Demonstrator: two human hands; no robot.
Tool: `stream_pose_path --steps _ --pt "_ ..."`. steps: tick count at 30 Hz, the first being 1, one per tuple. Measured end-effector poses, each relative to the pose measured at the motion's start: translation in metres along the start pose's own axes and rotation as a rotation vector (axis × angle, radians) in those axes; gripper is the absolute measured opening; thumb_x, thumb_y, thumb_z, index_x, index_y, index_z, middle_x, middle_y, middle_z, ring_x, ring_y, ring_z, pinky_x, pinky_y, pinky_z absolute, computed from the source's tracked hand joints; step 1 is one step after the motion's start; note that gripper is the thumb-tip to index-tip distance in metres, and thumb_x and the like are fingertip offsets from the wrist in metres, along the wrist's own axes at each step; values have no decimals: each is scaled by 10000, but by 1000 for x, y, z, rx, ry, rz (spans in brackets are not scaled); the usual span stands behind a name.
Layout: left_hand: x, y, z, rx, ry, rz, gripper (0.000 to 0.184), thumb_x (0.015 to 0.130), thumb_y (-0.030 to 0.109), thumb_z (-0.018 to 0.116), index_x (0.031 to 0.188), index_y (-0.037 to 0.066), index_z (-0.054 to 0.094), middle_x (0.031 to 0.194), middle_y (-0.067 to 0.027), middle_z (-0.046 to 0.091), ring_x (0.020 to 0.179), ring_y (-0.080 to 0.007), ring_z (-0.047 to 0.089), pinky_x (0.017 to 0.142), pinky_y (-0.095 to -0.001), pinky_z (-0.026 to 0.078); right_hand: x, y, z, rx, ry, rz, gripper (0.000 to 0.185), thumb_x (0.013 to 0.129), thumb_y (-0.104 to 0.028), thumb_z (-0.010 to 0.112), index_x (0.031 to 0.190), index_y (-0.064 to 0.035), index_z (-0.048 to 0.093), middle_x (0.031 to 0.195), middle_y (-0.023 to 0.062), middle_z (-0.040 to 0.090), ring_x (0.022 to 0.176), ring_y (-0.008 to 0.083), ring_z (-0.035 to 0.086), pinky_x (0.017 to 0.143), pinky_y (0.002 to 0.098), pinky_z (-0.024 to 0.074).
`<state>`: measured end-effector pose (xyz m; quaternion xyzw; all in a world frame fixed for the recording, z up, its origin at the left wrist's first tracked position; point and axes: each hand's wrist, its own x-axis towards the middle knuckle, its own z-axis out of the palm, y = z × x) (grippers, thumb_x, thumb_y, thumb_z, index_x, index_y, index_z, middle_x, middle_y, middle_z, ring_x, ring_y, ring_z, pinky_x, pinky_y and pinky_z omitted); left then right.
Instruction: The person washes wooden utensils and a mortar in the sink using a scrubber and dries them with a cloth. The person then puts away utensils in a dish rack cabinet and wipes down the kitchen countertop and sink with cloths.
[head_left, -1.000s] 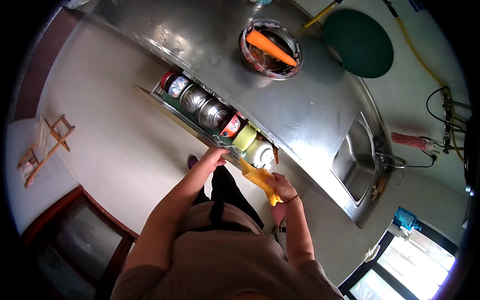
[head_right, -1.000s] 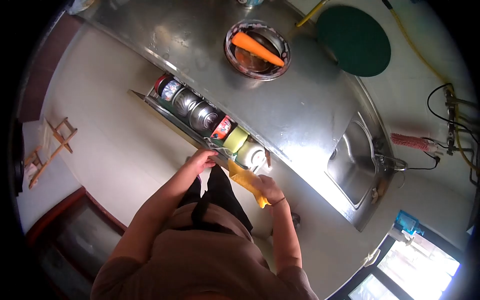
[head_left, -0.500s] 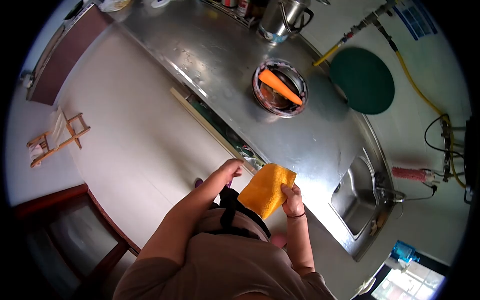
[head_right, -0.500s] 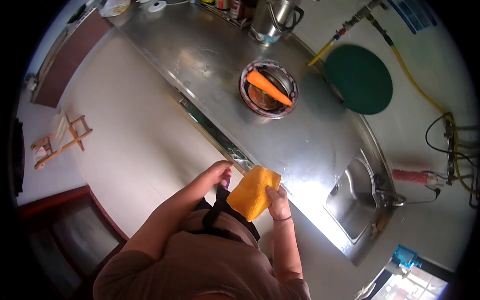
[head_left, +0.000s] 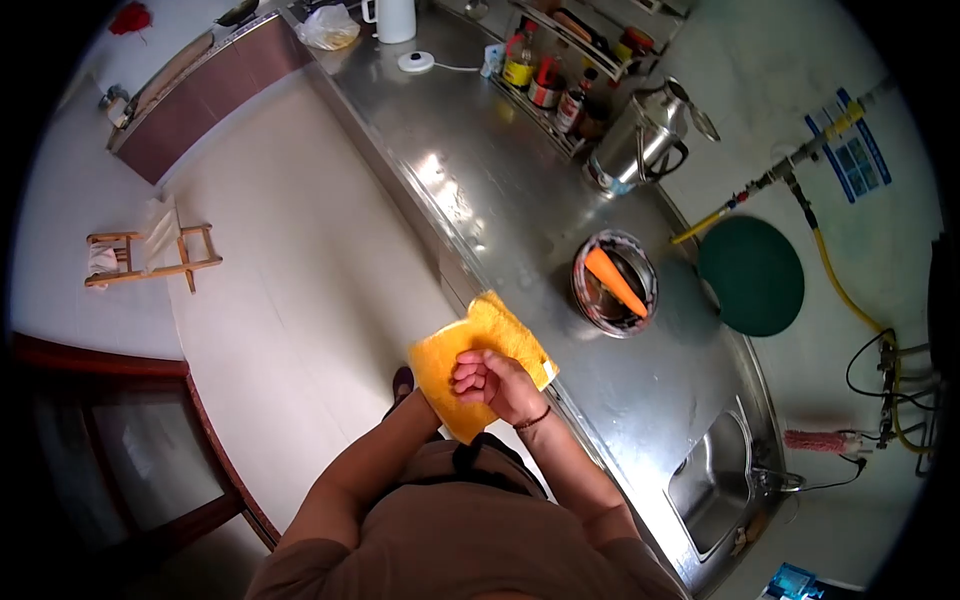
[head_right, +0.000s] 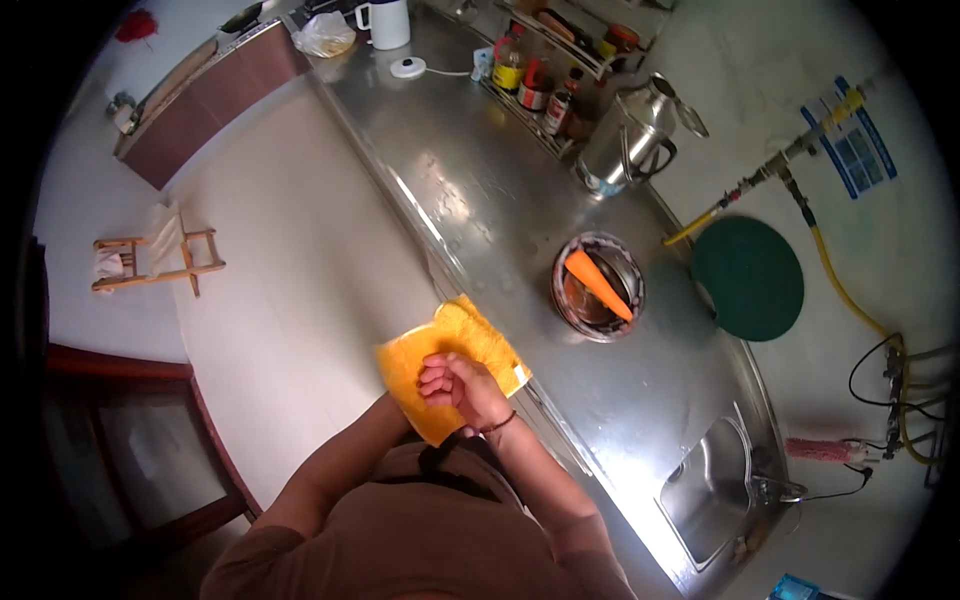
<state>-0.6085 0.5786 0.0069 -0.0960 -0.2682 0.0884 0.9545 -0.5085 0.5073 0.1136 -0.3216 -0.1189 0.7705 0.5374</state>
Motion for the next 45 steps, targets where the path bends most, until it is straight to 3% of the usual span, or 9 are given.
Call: stream_pose_path --steps 2,10,15,21,26,28,30,31,45 --pt "2 43 -7 19 372 12 339 876 339 481 609 134 521 461 14 489 283 -129 403 267 -234 288 55 -2 -20 76 192 76 342 928 -300 393 872 -21 581 738 68 593 655 189 589 600 322 504" --pt "2 123 56 457 983 322 259 894 293 464 866 62 579 488 -84 515 265 -187 431 232 -282 338 164 13 47 -192 610 -212 355 880 -249 431 568 -90 489 429 16 426 290 127 341 295 261 255" --pt "10 170 82 586 856 432 270 907 294 480 1073 87 526 955 -43 567 895 -141 545 766 -292 470 221 19 79 -549 720 -528 290 908 -168 468 693 0 567 583 30 534 562 88 503 515 266 413" --pt "17 209 91 721 751 460 274 943 302 415 1060 71 504 917 -10 533 826 -132 521 738 -279 453 258 2 94 -1097 773 -860 157 883 -93 457 809 11 549 629 106 586 547 243 564 540 322 453" --pt "17 242 53 1510 647 466 400 951 344 382 1252 81 376 1170 -53 444 1107 -148 427 948 -296 365 268 -46 121 -1362 523 -777 488 826 -214 538 1244 -5 398 1176 257 433 1068 392 436 922 419 357" --pt "43 245 88 1057 487 615 503 950 371 362 1357 103 235 1325 -76 308 1251 -156 284 1037 -312 267 279 -60 122 -1442 426 -831 608 798 -239 571 1314 -17 338 1271 281 354 1166 435 359 997 450 303" --pt "65 255 111 868 540 677 457 951 332 381 1334 91 314 1291 -81 393 1195 -178 378 1014 -317 311 294 -75 117 -1666 404 -913 571 819 -263 536 1298 -3 366 1303 299 341 1137 418 410 965 442 335" --pt "70 267 114 825 530 660 453 950 329 383 1330 90 322 1286 -82 399 1190 -180 385 1012 -318 315 302 -81 113 -1604 272 -762 709 798 -328 547 1357 17 282 1392 328 124 1261 475 185 1061 470 158" --pt "142 393 142 579 431 463 375 933 261 449 1236 40 455 1203 -96 516 1099 -224 505 950 -332 410 357 -144 81 -973 317 -799 587 876 -147 502 1376 -5 227 1372 236 297 1287 331 291 1059 374 246"
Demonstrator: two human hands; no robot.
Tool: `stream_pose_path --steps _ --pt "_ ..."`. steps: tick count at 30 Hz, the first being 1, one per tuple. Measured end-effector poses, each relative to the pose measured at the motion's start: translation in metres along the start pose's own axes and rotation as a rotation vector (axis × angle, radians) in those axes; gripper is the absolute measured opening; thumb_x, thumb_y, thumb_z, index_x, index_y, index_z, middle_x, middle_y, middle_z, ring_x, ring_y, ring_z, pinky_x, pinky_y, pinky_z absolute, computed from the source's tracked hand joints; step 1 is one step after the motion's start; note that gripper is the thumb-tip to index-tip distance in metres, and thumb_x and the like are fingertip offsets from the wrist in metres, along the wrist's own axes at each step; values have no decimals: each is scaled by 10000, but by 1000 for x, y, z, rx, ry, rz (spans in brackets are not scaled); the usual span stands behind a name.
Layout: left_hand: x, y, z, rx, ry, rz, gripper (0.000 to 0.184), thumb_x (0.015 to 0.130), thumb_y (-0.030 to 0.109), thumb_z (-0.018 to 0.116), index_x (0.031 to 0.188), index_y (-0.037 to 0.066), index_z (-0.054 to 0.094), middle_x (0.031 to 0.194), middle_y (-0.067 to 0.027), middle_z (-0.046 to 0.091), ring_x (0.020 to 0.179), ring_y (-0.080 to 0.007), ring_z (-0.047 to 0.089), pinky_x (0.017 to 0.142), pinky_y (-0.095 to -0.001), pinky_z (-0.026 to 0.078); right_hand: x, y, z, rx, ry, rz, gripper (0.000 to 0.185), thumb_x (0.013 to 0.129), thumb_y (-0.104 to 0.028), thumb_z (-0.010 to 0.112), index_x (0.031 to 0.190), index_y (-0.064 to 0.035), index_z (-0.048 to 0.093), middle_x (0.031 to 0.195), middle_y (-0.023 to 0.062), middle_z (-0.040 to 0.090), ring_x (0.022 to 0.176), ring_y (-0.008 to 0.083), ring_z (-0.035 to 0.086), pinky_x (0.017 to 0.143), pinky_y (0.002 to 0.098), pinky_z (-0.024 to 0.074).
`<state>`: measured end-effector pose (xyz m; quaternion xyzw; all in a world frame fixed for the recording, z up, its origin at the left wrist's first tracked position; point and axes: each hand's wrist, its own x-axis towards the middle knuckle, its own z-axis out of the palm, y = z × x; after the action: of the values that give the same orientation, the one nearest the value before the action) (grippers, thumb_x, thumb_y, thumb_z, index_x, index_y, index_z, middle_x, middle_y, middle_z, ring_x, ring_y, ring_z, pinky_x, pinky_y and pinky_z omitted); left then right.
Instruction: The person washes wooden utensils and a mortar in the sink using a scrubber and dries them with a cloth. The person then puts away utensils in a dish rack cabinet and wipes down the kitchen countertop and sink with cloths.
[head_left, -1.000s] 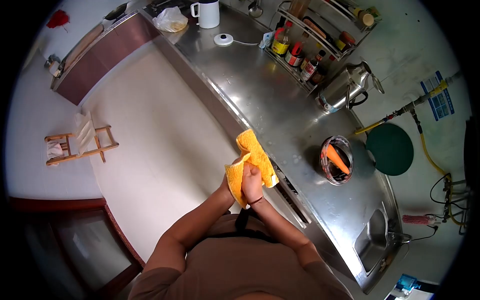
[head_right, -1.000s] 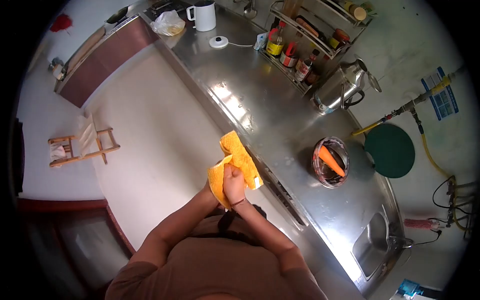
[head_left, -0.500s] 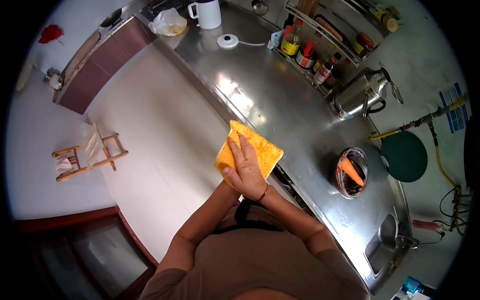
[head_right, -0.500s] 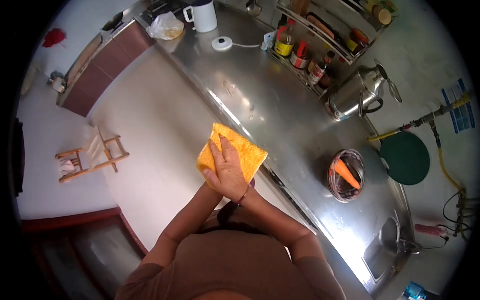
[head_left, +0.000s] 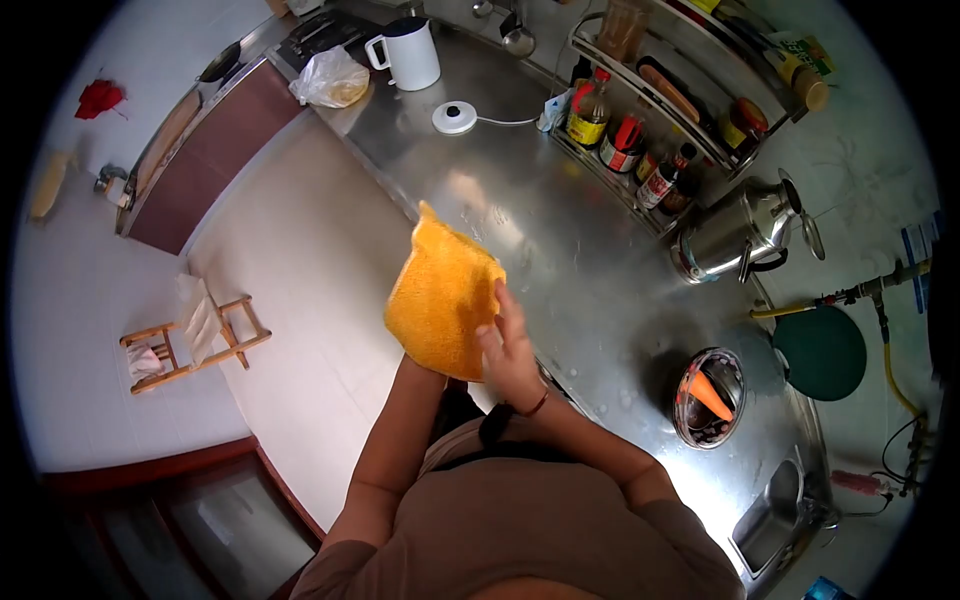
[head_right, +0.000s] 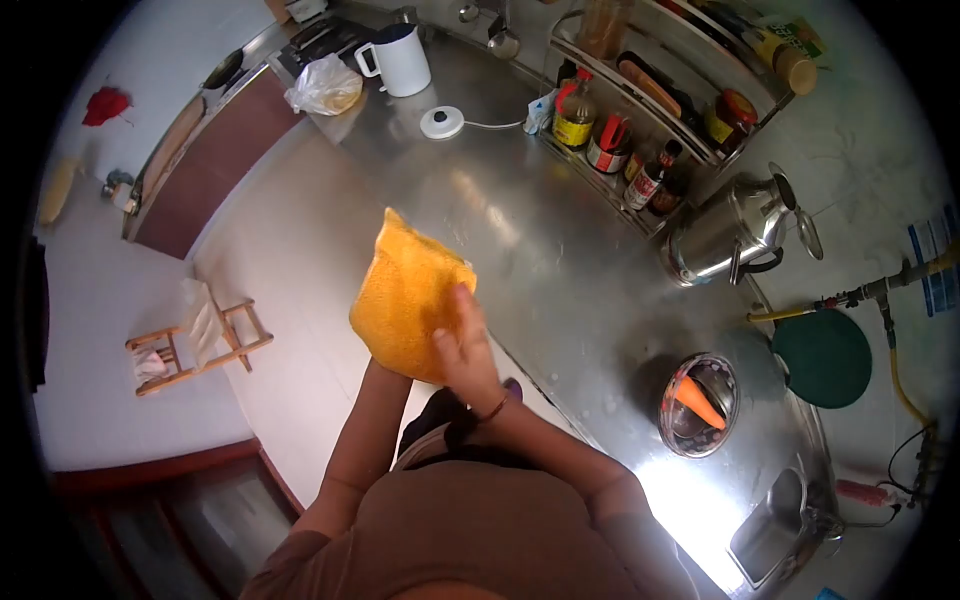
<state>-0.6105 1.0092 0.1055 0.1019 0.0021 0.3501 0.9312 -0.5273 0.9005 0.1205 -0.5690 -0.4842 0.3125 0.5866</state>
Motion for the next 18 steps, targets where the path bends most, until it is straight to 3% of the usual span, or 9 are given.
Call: stream_pose_path --steps 1,3,5,6,8,11,13,14,18 --pt "6 0 -7 1 -2 -12 375 933 261 449 1236 40 455 1203 -96 516 1099 -224 505 950 -332 410 12 7 -3 155 96 131 586 894 -148 487 1383 -3 198 1371 216 309 1288 311 295 1049 366 265" --pt "16 -6 -23 593 -74 188 406 927 237 467 1260 8 421 1229 -116 494 1116 -230 492 954 -321 411 40 15 -7 320 160 207 561 907 -161 492 1374 -14 216 1331 155 379 1245 251 357 1016 338 317" --pt "31 -25 -58 24 147 -32 483 925 215 466 1333 -3 329 1193 -139 486 1112 -258 458 989 -323 347 65 14 -15 958 161 450 513 903 -168 512 1342 -31 283 1273 108 445 1182 208 421 987 319 349" --pt "51 -60 -23 683 495 32 508 920 216 471 1356 23 294 1235 -137 462 1155 -257 431 1013 -334 328 73 22 -17 938 241 492 419 906 -212 512 1274 -51 390 1165 94 528 1080 206 503 940 332 401" --pt "76 -74 18 1358 774 76 538 916 216 476 1379 48 260 1277 -135 437 1199 -255 404 1036 -345 309 89 23 -26 1151 273 548 379 904 -247 509 1225 -58 441 1104 93 561 1024 223 535 909 359 427" --pt "80 -22 17 1388 312 -152 572 907 208 473 1394 43 220 1262 -151 431 1212 -269 374 1039 -340 283 111 28 -19 1331 396 628 376 891 -352 510 1140 -70 522 962 91 610 899 253 581 841 390 476" --pt "87 1 17 1368 11 -297 596 902 203 471 1403 40 193 1251 -162 426 1220 -278 354 1041 -336 265 113 60 -15 1383 302 418 412 888 -386 493 1153 -71 509 997 103 596 891 251 579 831 381 482" --pt "92 6 26 1537 -143 -182 649 868 165 484 1408 25 153 1211 -179 422 1201 -303 336 1008 -340 266 116 62 -11 1390 293 363 413 888 -387 492 1154 -72 508 1000 104 595 892 251 578 830 380 482" --pt "104 13 14 1763 -253 -152 647 836 98 505 1388 -13 185 1225 -225 410 1094 -318 404 927 -380 323 122 62 1 1351 381 318 417 888 -390 486 1159 -73 505 1011 106 588 897 250 576 826 377 482"
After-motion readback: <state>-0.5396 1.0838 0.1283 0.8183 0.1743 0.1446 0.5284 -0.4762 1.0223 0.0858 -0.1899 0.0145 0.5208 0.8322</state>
